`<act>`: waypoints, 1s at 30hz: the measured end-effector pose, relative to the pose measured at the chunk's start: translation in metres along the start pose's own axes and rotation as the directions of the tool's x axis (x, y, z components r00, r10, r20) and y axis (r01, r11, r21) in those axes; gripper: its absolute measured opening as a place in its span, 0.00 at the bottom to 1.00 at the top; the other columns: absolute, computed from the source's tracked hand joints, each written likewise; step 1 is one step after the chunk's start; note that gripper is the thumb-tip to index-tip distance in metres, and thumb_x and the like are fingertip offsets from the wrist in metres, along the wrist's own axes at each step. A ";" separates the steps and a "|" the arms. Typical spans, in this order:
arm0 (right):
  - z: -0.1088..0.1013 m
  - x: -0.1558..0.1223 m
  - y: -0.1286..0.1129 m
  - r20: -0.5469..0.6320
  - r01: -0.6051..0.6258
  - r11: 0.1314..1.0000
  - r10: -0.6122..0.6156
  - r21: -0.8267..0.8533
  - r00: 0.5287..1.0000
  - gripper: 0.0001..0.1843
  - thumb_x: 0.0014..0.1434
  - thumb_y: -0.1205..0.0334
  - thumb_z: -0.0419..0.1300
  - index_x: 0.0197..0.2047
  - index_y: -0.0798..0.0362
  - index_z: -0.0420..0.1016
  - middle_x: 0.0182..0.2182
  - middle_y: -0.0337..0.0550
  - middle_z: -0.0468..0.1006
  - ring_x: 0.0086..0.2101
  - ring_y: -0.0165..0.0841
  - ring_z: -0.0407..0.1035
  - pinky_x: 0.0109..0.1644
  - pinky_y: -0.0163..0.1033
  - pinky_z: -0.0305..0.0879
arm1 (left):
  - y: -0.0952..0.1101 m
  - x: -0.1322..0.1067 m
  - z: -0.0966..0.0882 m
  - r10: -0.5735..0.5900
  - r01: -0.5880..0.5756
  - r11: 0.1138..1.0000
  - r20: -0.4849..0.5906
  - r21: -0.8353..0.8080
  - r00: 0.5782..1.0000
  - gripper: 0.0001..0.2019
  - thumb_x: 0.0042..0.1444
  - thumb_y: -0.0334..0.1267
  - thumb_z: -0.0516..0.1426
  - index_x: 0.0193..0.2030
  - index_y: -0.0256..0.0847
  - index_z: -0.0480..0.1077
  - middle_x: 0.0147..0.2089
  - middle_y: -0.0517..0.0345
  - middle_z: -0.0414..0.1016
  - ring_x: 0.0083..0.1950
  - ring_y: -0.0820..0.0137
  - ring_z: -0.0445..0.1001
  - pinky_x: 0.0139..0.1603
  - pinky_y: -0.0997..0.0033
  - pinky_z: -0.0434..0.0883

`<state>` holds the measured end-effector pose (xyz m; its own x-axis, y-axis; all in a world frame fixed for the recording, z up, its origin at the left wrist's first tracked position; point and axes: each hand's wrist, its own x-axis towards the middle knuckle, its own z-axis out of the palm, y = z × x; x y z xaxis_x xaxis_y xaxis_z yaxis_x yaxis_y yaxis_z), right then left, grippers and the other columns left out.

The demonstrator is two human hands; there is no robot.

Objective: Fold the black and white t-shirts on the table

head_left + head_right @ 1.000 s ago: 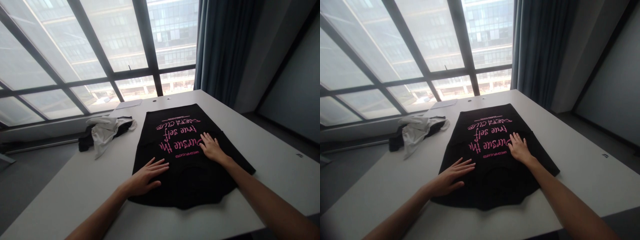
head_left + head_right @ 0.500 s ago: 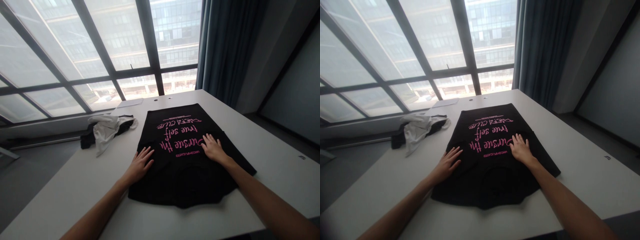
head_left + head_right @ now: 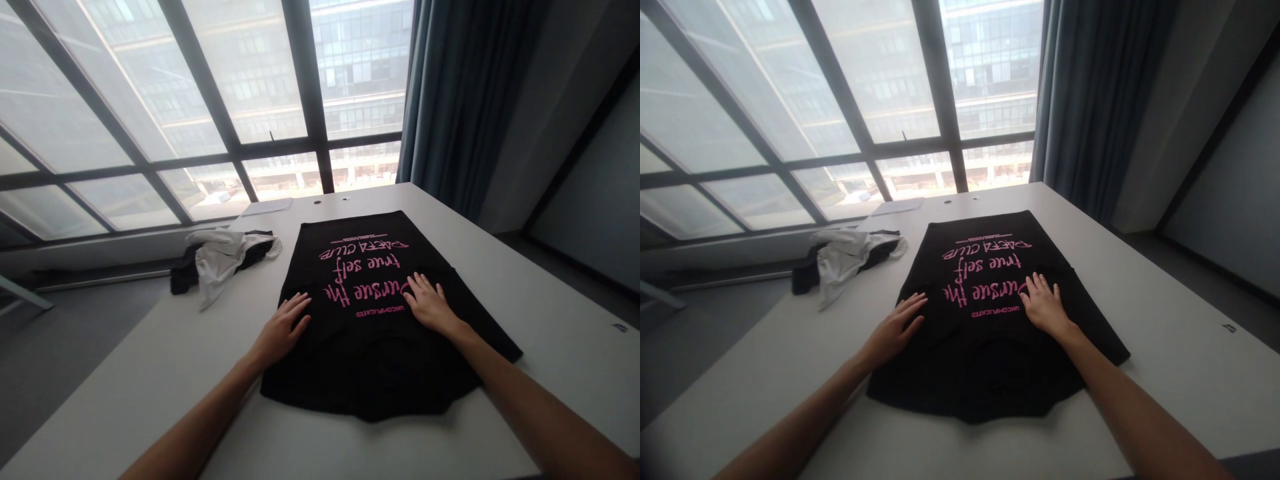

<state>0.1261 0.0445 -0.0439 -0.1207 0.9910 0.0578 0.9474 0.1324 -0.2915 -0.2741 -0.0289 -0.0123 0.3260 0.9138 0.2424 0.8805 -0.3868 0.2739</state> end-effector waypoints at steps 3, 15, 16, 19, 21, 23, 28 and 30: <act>0.002 0.000 0.002 -0.013 0.004 1.000 -0.004 -0.008 1.000 0.33 0.70 0.51 0.42 0.72 0.58 0.54 0.72 0.53 0.48 0.71 0.45 0.39 0.70 0.63 0.38 | -0.019 0.005 0.002 -0.139 0.141 0.989 -0.045 0.044 0.989 0.27 0.70 0.50 0.46 0.71 0.42 0.58 0.74 0.50 0.54 0.75 0.57 0.49 0.73 0.46 0.51; -0.015 -0.006 -0.019 -0.150 0.212 0.964 -0.189 0.162 0.971 0.28 0.70 0.56 0.45 0.70 0.54 0.60 0.70 0.53 0.55 0.70 0.43 0.45 0.71 0.59 0.43 | 0.003 0.002 -0.001 0.037 -0.041 0.995 0.047 0.090 0.998 0.29 0.70 0.51 0.48 0.74 0.45 0.52 0.76 0.53 0.49 0.76 0.58 0.43 0.74 0.47 0.47; -0.017 -0.010 -0.024 -0.150 0.267 0.947 -0.242 0.180 0.959 0.28 0.70 0.56 0.45 0.70 0.53 0.60 0.71 0.52 0.54 0.70 0.42 0.44 0.71 0.58 0.43 | 0.007 0.000 -0.001 0.076 -0.083 0.994 0.093 0.077 0.993 0.30 0.70 0.51 0.48 0.75 0.47 0.51 0.76 0.54 0.48 0.76 0.58 0.43 0.74 0.47 0.47; -0.021 -0.024 -0.044 -0.109 0.432 0.876 -0.418 0.214 0.902 0.29 0.70 0.55 0.47 0.72 0.50 0.55 0.72 0.48 0.50 0.71 0.39 0.41 0.72 0.56 0.39 | 0.016 -0.003 0.000 0.139 -0.152 0.987 0.201 0.052 0.970 0.30 0.70 0.53 0.49 0.75 0.52 0.49 0.76 0.57 0.46 0.76 0.57 0.43 0.74 0.44 0.45; -0.021 -0.035 -0.057 -0.045 0.526 0.820 -0.531 0.225 0.846 0.31 0.70 0.54 0.49 0.74 0.46 0.50 0.73 0.44 0.45 0.71 0.39 0.36 0.73 0.57 0.37 | 0.020 -0.005 -0.002 0.162 -0.174 0.984 0.220 0.035 0.962 0.29 0.70 0.52 0.49 0.75 0.53 0.49 0.76 0.58 0.45 0.76 0.57 0.43 0.74 0.44 0.45; -0.020 -0.044 -0.068 0.048 0.585 0.777 -0.610 0.234 0.791 0.33 0.70 0.52 0.51 0.74 0.43 0.47 0.74 0.43 0.42 0.71 0.39 0.34 0.73 0.57 0.35 | 0.026 -0.006 -0.005 0.209 -0.217 0.976 0.240 0.006 0.948 0.28 0.70 0.50 0.50 0.75 0.56 0.48 0.77 0.60 0.44 0.77 0.57 0.42 0.74 0.45 0.46; -0.021 -0.052 -0.077 0.216 0.589 0.764 -0.642 0.264 0.736 0.35 0.69 0.47 0.52 0.74 0.44 0.49 0.73 0.44 0.43 0.71 0.41 0.36 0.73 0.58 0.31 | 0.040 -0.009 -0.010 0.291 -0.297 0.954 0.299 -0.026 0.909 0.32 0.69 0.48 0.52 0.75 0.59 0.44 0.77 0.60 0.41 0.76 0.55 0.42 0.74 0.41 0.44; -0.023 -0.050 -0.076 0.188 0.582 0.761 -0.640 0.286 0.745 0.34 0.70 0.46 0.50 0.74 0.44 0.48 0.73 0.43 0.42 0.71 0.40 0.36 0.73 0.56 0.32 | 0.042 -0.009 -0.011 0.295 -0.299 0.954 0.300 -0.031 0.907 0.31 0.69 0.47 0.52 0.75 0.60 0.43 0.77 0.61 0.41 0.76 0.55 0.43 0.73 0.41 0.45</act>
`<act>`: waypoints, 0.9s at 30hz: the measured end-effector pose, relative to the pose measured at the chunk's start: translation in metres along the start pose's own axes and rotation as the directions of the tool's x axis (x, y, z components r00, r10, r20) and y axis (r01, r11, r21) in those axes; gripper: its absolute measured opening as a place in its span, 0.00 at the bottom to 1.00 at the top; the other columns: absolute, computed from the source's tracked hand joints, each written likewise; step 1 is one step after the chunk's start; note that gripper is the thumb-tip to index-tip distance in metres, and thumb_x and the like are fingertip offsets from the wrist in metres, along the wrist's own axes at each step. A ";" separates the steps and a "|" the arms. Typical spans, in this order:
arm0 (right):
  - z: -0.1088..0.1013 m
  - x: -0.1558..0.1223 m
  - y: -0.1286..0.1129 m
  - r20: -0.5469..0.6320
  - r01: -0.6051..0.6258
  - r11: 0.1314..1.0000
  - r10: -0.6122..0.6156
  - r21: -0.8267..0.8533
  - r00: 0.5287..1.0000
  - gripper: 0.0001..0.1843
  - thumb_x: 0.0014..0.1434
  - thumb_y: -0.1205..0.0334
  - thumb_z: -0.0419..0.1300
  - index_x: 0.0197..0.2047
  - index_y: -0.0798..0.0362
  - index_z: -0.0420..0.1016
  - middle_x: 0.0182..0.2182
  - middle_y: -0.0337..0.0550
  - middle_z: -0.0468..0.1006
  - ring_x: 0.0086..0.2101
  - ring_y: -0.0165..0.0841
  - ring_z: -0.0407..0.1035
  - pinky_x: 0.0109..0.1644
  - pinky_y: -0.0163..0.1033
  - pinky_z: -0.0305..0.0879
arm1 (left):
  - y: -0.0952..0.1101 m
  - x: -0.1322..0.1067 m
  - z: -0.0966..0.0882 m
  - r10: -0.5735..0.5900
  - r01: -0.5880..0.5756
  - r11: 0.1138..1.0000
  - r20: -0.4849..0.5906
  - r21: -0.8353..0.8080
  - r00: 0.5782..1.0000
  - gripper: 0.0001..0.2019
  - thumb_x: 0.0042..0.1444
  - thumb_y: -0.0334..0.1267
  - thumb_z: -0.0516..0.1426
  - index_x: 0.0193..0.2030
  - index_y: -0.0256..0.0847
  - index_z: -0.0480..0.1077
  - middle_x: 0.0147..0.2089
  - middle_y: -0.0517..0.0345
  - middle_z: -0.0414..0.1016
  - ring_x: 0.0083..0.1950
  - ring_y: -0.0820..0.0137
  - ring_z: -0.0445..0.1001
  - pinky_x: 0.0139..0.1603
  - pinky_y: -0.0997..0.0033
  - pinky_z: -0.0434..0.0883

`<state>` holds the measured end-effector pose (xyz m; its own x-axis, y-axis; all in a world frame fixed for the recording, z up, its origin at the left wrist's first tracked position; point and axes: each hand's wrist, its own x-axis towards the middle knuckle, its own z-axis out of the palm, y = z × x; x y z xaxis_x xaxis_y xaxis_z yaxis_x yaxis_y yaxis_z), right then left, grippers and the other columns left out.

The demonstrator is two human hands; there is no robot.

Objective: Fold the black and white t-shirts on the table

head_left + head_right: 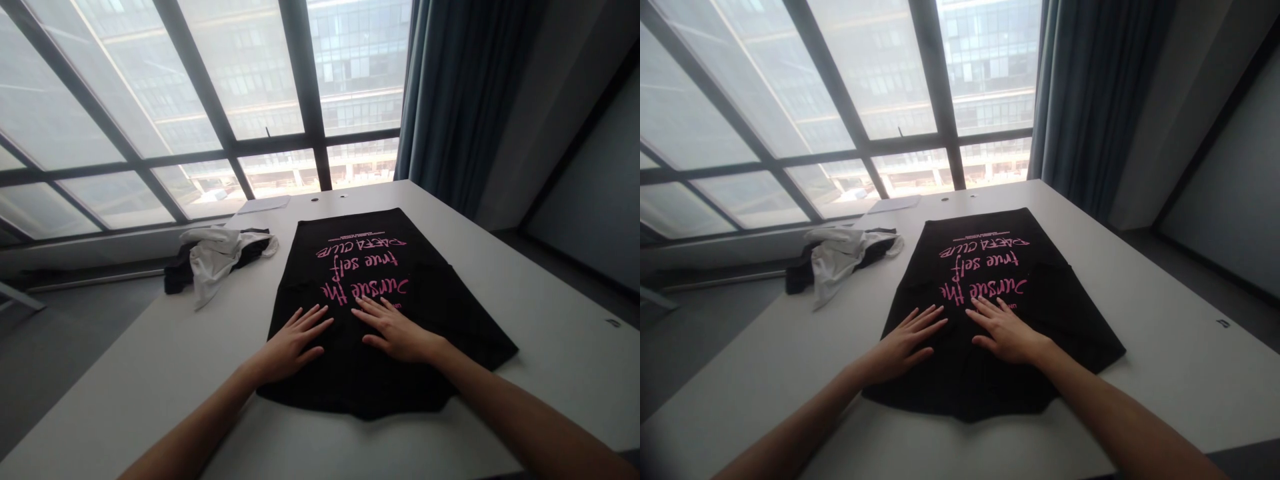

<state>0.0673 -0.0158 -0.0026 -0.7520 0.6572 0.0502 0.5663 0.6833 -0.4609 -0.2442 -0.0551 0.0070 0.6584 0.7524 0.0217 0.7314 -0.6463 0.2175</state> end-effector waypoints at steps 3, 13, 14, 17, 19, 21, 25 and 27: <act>-0.003 0.000 0.003 -0.038 -0.004 1.000 0.004 0.007 0.999 0.33 0.70 0.47 0.49 0.74 0.44 0.49 0.73 0.43 0.43 0.71 0.39 0.37 0.73 0.55 0.34 | 0.001 0.000 -0.003 0.015 -0.015 1.000 0.012 0.006 1.000 0.31 0.69 0.47 0.53 0.74 0.62 0.44 0.77 0.63 0.41 0.76 0.55 0.43 0.73 0.40 0.44; -0.001 0.001 0.011 -0.102 -0.039 0.998 0.033 -0.050 0.994 0.32 0.70 0.49 0.49 0.73 0.48 0.53 0.72 0.46 0.49 0.71 0.39 0.40 0.73 0.55 0.38 | 0.015 0.000 -0.010 0.104 -0.095 0.992 0.112 -0.083 0.988 0.33 0.67 0.45 0.55 0.75 0.60 0.45 0.77 0.61 0.40 0.76 0.56 0.42 0.74 0.40 0.41; -0.002 0.001 0.012 -0.087 -0.042 0.998 0.038 -0.050 0.995 0.32 0.70 0.49 0.50 0.73 0.48 0.53 0.72 0.47 0.49 0.71 0.40 0.41 0.73 0.55 0.38 | 0.016 0.000 -0.010 0.110 -0.100 0.991 0.114 -0.092 0.987 0.33 0.67 0.45 0.56 0.74 0.60 0.46 0.77 0.61 0.40 0.76 0.56 0.43 0.74 0.40 0.41; -0.002 0.001 0.012 -0.058 -0.042 0.998 0.039 -0.043 0.998 0.32 0.69 0.49 0.52 0.72 0.47 0.55 0.72 0.47 0.49 0.70 0.41 0.41 0.72 0.57 0.37 | 0.019 0.000 -0.012 0.112 -0.099 0.988 0.103 -0.121 0.988 0.34 0.67 0.45 0.56 0.75 0.60 0.44 0.77 0.61 0.42 0.76 0.55 0.45 0.74 0.40 0.41; -0.003 0.001 0.011 -0.086 -0.032 0.999 0.029 -0.038 0.996 0.31 0.69 0.50 0.51 0.73 0.47 0.54 0.72 0.46 0.50 0.70 0.40 0.42 0.73 0.55 0.38 | 0.018 0.000 -0.013 0.112 -0.098 0.986 0.096 -0.138 0.989 0.34 0.67 0.45 0.55 0.75 0.58 0.43 0.76 0.60 0.46 0.76 0.57 0.46 0.74 0.42 0.44; -0.004 0.002 0.010 -0.130 -0.034 0.999 0.029 -0.040 0.991 0.31 0.70 0.51 0.50 0.73 0.47 0.53 0.72 0.46 0.49 0.71 0.39 0.41 0.73 0.54 0.38 | 0.015 0.001 -0.012 0.087 -0.080 0.987 0.042 -0.142 0.995 0.31 0.69 0.44 0.53 0.75 0.57 0.47 0.75 0.60 0.50 0.75 0.59 0.50 0.74 0.45 0.47; -0.001 0.002 0.015 -0.118 -0.083 0.995 0.077 -0.052 0.990 0.31 0.70 0.50 0.51 0.73 0.47 0.54 0.72 0.46 0.48 0.71 0.41 0.39 0.72 0.57 0.37 | 0.001 0.003 -0.003 -0.069 0.049 0.993 -0.204 -0.104 0.977 0.24 0.70 0.41 0.49 0.72 0.53 0.57 0.73 0.59 0.56 0.74 0.60 0.53 0.74 0.45 0.50; 0.002 0.001 0.018 -0.074 -0.094 0.994 0.090 -0.057 0.993 0.31 0.69 0.49 0.51 0.72 0.47 0.55 0.72 0.47 0.49 0.71 0.41 0.40 0.72 0.57 0.37 | -0.007 0.004 0.001 -0.144 0.122 0.988 -0.285 -0.094 0.948 0.24 0.70 0.41 0.48 0.72 0.51 0.57 0.74 0.59 0.55 0.75 0.59 0.51 0.74 0.44 0.49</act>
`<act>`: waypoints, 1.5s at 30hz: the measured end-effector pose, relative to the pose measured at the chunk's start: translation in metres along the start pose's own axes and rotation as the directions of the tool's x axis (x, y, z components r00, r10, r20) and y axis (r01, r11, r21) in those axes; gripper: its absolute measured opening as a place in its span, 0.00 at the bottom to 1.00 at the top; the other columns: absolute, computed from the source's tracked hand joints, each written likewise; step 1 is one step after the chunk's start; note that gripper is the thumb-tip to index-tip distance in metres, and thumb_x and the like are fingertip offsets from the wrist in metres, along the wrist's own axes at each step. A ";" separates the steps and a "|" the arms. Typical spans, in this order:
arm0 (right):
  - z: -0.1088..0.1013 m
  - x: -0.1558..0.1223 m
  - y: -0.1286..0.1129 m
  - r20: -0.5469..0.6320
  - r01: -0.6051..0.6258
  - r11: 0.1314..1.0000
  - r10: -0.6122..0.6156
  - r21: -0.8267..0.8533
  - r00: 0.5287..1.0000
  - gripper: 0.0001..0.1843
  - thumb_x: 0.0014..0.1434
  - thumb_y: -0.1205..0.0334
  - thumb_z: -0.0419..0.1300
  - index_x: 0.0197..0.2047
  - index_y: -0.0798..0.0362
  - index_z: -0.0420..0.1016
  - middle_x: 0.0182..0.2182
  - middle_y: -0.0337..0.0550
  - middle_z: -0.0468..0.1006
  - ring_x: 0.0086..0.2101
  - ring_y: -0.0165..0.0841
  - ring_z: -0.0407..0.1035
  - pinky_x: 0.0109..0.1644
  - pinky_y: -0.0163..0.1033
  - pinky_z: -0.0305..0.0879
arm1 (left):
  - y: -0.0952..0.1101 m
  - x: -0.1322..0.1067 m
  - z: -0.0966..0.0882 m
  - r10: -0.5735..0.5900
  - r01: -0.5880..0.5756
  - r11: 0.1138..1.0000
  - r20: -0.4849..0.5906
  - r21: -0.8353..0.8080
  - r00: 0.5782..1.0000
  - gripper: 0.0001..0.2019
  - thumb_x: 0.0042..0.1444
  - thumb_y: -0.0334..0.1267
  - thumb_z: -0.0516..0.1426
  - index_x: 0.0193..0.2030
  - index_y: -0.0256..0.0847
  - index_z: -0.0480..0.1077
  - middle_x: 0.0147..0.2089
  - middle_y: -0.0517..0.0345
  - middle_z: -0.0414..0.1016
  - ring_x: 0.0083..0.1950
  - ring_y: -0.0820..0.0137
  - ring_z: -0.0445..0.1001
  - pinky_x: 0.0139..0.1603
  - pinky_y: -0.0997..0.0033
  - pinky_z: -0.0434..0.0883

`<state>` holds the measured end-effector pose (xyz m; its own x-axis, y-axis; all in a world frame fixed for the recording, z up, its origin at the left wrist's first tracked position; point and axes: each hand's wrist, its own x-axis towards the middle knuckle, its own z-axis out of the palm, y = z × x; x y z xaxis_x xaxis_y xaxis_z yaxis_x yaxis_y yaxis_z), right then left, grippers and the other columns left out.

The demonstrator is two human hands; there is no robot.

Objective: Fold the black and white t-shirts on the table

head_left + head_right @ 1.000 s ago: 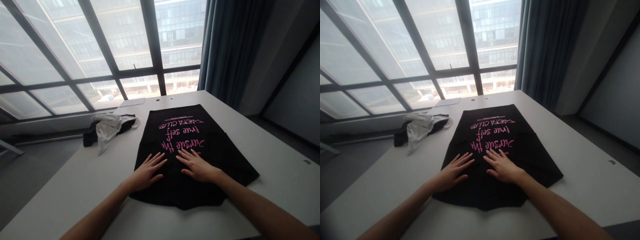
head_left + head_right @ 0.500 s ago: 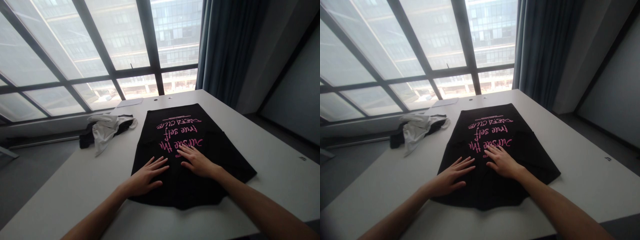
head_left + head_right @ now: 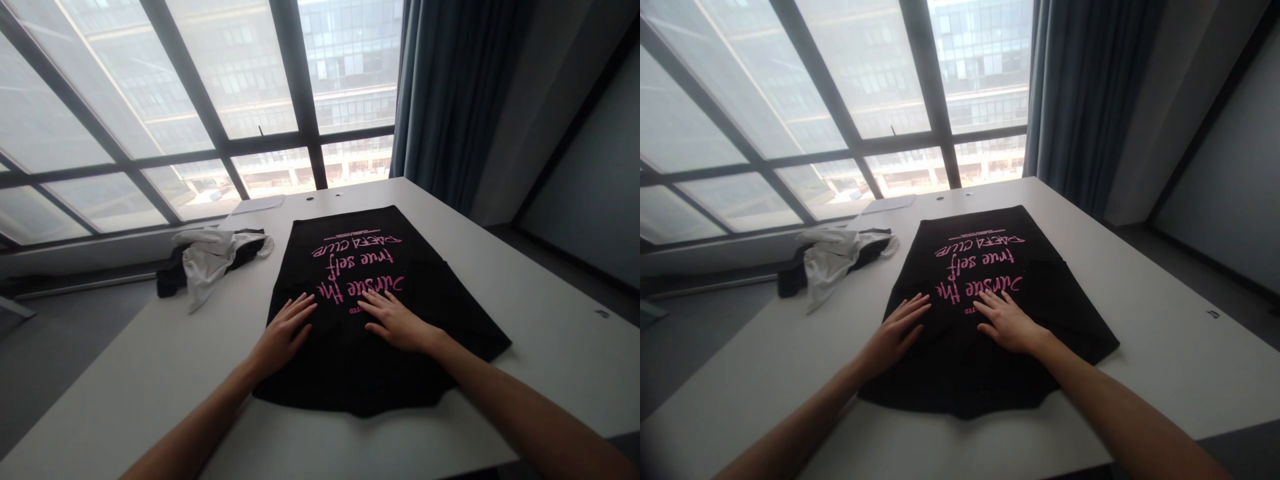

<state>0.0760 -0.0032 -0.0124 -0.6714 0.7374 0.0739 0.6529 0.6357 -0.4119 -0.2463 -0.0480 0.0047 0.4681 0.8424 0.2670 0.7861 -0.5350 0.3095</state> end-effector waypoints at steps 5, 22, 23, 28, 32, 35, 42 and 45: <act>0.001 -0.001 0.002 0.025 -0.005 1.000 0.005 -0.010 1.000 0.31 0.70 0.47 0.50 0.72 0.48 0.55 0.72 0.48 0.48 0.71 0.40 0.40 0.73 0.56 0.36 | -0.014 0.003 0.000 -0.114 0.114 0.993 -0.155 -0.013 0.981 0.27 0.70 0.44 0.47 0.74 0.50 0.51 0.77 0.60 0.46 0.76 0.61 0.47 0.74 0.51 0.52; 0.000 -0.001 0.000 0.044 -0.024 1.000 0.023 0.008 0.999 0.31 0.69 0.47 0.50 0.72 0.47 0.56 0.72 0.47 0.48 0.71 0.41 0.39 0.72 0.57 0.34 | -0.053 0.003 0.010 -0.207 0.204 0.957 -0.009 0.207 0.978 0.25 0.69 0.48 0.49 0.71 0.48 0.58 0.75 0.52 0.51 0.76 0.53 0.45 0.71 0.35 0.45; -0.001 0.000 0.000 0.046 -0.023 1.000 0.023 0.007 0.999 0.32 0.69 0.47 0.50 0.72 0.47 0.56 0.72 0.48 0.48 0.71 0.41 0.39 0.72 0.57 0.34 | -0.045 0.003 0.008 -0.162 0.161 0.963 -0.010 0.215 0.987 0.25 0.69 0.48 0.49 0.71 0.49 0.58 0.75 0.53 0.50 0.76 0.54 0.44 0.72 0.37 0.45; 0.000 0.000 0.002 0.039 -0.013 1.000 0.013 0.006 0.999 0.31 0.69 0.47 0.50 0.72 0.46 0.56 0.72 0.47 0.48 0.71 0.41 0.40 0.72 0.57 0.35 | -0.006 -0.001 0.002 0.069 -0.095 0.986 0.187 0.135 0.980 0.28 0.70 0.49 0.50 0.74 0.57 0.49 0.77 0.61 0.44 0.77 0.57 0.42 0.74 0.44 0.46; 0.000 0.000 0.002 0.039 -0.013 1.000 0.013 0.010 0.999 0.32 0.69 0.47 0.50 0.72 0.47 0.55 0.72 0.47 0.48 0.71 0.40 0.40 0.73 0.56 0.34 | 0.008 -0.003 -0.001 0.109 -0.137 0.988 0.293 0.075 0.950 0.30 0.70 0.49 0.50 0.75 0.60 0.44 0.77 0.62 0.41 0.76 0.56 0.42 0.74 0.42 0.44; 0.000 0.000 0.002 0.043 -0.009 1.000 0.009 0.012 0.999 0.32 0.69 0.48 0.50 0.72 0.47 0.55 0.73 0.47 0.47 0.71 0.40 0.39 0.73 0.56 0.34 | 0.011 -0.002 -0.004 0.139 -0.156 0.987 0.322 0.027 0.936 0.30 0.70 0.47 0.51 0.75 0.60 0.44 0.77 0.62 0.41 0.77 0.57 0.41 0.74 0.43 0.44; 0.003 0.001 0.006 0.042 -0.004 0.999 0.002 0.040 0.999 0.32 0.69 0.48 0.51 0.72 0.46 0.55 0.73 0.47 0.48 0.71 0.42 0.39 0.72 0.57 0.33 | 0.014 -0.001 -0.007 0.240 -0.232 0.970 0.371 -0.068 0.897 0.28 0.69 0.43 0.53 0.74 0.56 0.51 0.76 0.60 0.45 0.76 0.57 0.43 0.74 0.43 0.43; 0.004 0.001 0.006 0.032 0.003 0.999 -0.004 0.040 0.999 0.32 0.69 0.48 0.51 0.72 0.46 0.55 0.73 0.47 0.48 0.71 0.42 0.40 0.72 0.57 0.33 | 0.013 -0.001 -0.008 0.237 -0.226 0.971 0.377 -0.074 0.895 0.28 0.69 0.43 0.53 0.74 0.56 0.51 0.76 0.60 0.45 0.76 0.58 0.43 0.74 0.43 0.43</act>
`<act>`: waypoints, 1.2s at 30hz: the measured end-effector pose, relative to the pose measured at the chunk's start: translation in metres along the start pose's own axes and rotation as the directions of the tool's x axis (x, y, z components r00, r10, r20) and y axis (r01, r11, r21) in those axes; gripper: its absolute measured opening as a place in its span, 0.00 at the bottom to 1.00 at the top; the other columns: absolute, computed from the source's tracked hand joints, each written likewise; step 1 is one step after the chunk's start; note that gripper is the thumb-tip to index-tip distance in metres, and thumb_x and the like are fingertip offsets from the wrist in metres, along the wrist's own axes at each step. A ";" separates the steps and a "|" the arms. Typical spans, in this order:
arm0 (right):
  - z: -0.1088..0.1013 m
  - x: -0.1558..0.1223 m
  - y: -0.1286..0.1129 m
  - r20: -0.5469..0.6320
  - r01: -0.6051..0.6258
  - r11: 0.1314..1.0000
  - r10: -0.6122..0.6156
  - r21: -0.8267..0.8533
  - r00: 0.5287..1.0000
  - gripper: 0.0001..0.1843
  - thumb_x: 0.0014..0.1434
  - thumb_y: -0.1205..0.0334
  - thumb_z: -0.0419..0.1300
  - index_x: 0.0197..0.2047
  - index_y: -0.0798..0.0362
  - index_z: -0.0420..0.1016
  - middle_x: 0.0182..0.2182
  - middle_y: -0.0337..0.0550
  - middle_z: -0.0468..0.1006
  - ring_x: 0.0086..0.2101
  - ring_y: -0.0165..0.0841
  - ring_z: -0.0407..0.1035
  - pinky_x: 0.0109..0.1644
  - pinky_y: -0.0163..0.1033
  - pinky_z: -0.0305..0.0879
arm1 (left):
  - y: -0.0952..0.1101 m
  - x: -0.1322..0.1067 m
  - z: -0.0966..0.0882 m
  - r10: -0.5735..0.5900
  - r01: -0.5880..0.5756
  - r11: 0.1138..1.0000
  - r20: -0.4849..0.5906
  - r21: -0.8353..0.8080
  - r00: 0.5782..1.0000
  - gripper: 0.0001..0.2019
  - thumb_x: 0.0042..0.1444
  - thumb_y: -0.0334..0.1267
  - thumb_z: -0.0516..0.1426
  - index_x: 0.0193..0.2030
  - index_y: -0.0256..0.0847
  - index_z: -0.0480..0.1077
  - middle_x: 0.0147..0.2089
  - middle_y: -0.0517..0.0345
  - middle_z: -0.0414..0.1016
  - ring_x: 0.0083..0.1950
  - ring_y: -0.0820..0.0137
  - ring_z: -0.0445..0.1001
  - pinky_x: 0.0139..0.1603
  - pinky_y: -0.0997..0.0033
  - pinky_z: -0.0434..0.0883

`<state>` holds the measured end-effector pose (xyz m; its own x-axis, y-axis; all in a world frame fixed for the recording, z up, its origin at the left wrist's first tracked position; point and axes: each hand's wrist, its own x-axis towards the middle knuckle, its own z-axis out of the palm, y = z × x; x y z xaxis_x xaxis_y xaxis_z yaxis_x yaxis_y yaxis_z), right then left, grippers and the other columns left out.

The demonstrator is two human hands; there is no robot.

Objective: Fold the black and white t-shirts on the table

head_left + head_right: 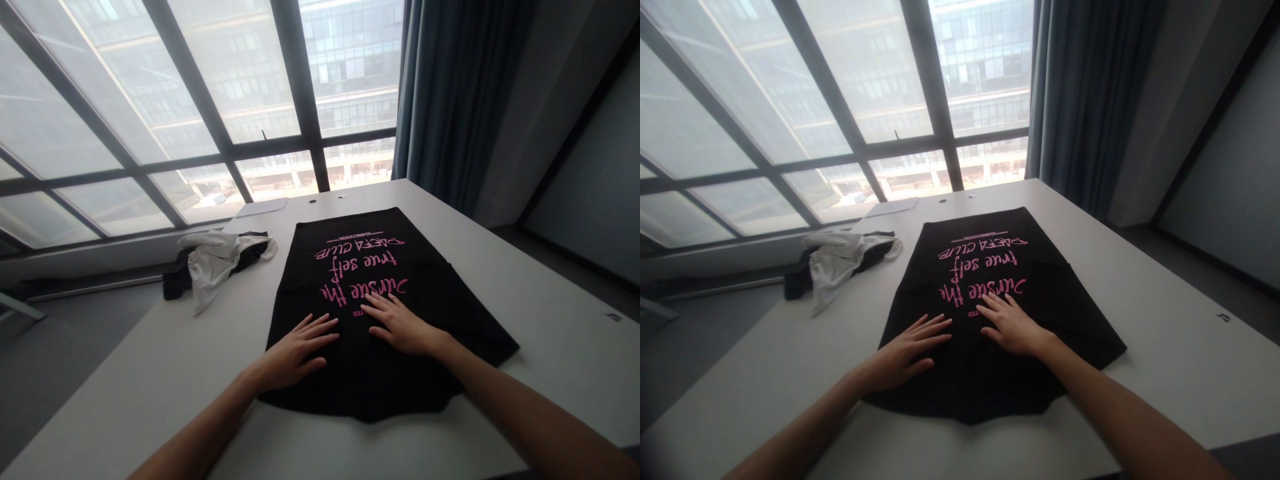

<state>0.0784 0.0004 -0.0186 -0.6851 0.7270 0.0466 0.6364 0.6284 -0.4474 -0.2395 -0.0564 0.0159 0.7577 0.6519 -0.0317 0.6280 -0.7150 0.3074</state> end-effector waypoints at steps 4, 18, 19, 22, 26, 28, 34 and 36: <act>0.000 0.000 0.000 -0.017 0.007 1.000 -0.007 -0.005 1.000 0.31 0.69 0.49 0.52 0.72 0.46 0.56 0.72 0.47 0.49 0.71 0.42 0.41 0.72 0.57 0.35 | 0.003 0.000 -0.003 0.001 -0.001 1.000 -0.013 -0.023 1.000 0.31 0.69 0.43 0.53 0.75 0.57 0.45 0.76 0.59 0.47 0.76 0.59 0.45 0.74 0.42 0.43; 0.001 0.000 0.000 -0.020 0.015 1.000 -0.015 -0.008 1.000 0.31 0.69 0.50 0.53 0.72 0.47 0.56 0.72 0.48 0.49 0.71 0.41 0.41 0.72 0.57 0.35 | 0.013 0.000 -0.008 0.102 -0.101 0.986 -0.001 -0.135 0.995 0.33 0.67 0.45 0.56 0.75 0.54 0.47 0.74 0.57 0.52 0.74 0.59 0.51 0.74 0.46 0.48; 0.001 0.000 0.001 -0.017 0.014 1.000 -0.014 -0.007 1.000 0.31 0.69 0.50 0.53 0.72 0.47 0.56 0.72 0.48 0.49 0.71 0.41 0.41 0.72 0.57 0.35 | 0.012 0.000 -0.008 0.100 -0.102 0.984 -0.022 -0.147 0.995 0.32 0.68 0.44 0.56 0.75 0.54 0.49 0.74 0.57 0.54 0.74 0.59 0.53 0.74 0.47 0.50; 0.001 0.000 0.001 -0.014 0.011 1.000 -0.011 -0.001 1.000 0.31 0.69 0.49 0.53 0.72 0.47 0.56 0.72 0.48 0.49 0.71 0.41 0.40 0.72 0.57 0.34 | 0.008 0.000 -0.005 0.055 -0.071 0.987 -0.117 -0.145 0.992 0.27 0.69 0.41 0.53 0.73 0.54 0.54 0.72 0.58 0.59 0.73 0.61 0.57 0.73 0.50 0.56; -0.001 -0.001 0.000 -0.010 0.006 1.000 -0.006 -0.002 1.000 0.31 0.68 0.49 0.53 0.72 0.46 0.56 0.72 0.48 0.48 0.71 0.41 0.40 0.72 0.57 0.35 | -0.002 0.001 0.004 -0.033 0.017 0.997 -0.236 -0.071 0.971 0.24 0.69 0.38 0.52 0.71 0.54 0.59 0.71 0.58 0.62 0.72 0.61 0.59 0.72 0.49 0.57; -0.001 -0.001 0.000 -0.011 0.005 1.000 -0.005 -0.002 1.000 0.31 0.68 0.49 0.53 0.72 0.47 0.57 0.72 0.48 0.49 0.71 0.41 0.41 0.73 0.57 0.35 | -0.005 0.002 0.007 -0.042 0.030 0.998 -0.263 -0.049 0.964 0.23 0.69 0.37 0.52 0.70 0.53 0.61 0.70 0.57 0.63 0.71 0.60 0.60 0.72 0.48 0.58; 0.000 -0.001 0.000 -0.047 0.008 1.000 -0.008 -0.009 0.999 0.30 0.69 0.48 0.52 0.71 0.45 0.59 0.72 0.46 0.52 0.70 0.42 0.44 0.72 0.57 0.38 | -0.003 0.004 0.009 -0.045 0.062 0.997 -0.279 0.055 0.959 0.23 0.68 0.37 0.54 0.69 0.52 0.62 0.71 0.56 0.61 0.73 0.59 0.55 0.73 0.45 0.54; 0.002 0.001 0.000 -0.096 0.006 1.000 -0.007 -0.014 0.995 0.28 0.69 0.48 0.52 0.69 0.45 0.62 0.70 0.47 0.56 0.69 0.42 0.48 0.72 0.57 0.41 | -0.003 0.004 0.010 -0.072 0.102 0.991 -0.296 0.086 0.952 0.23 0.68 0.38 0.53 0.69 0.51 0.62 0.72 0.56 0.59 0.74 0.59 0.53 0.73 0.43 0.52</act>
<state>0.0770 0.0001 -0.0203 -0.6524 0.7457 0.1354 0.6374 0.6365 -0.4343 -0.2365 -0.0540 0.0059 0.6235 0.7474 0.2294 0.7151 -0.6638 0.2192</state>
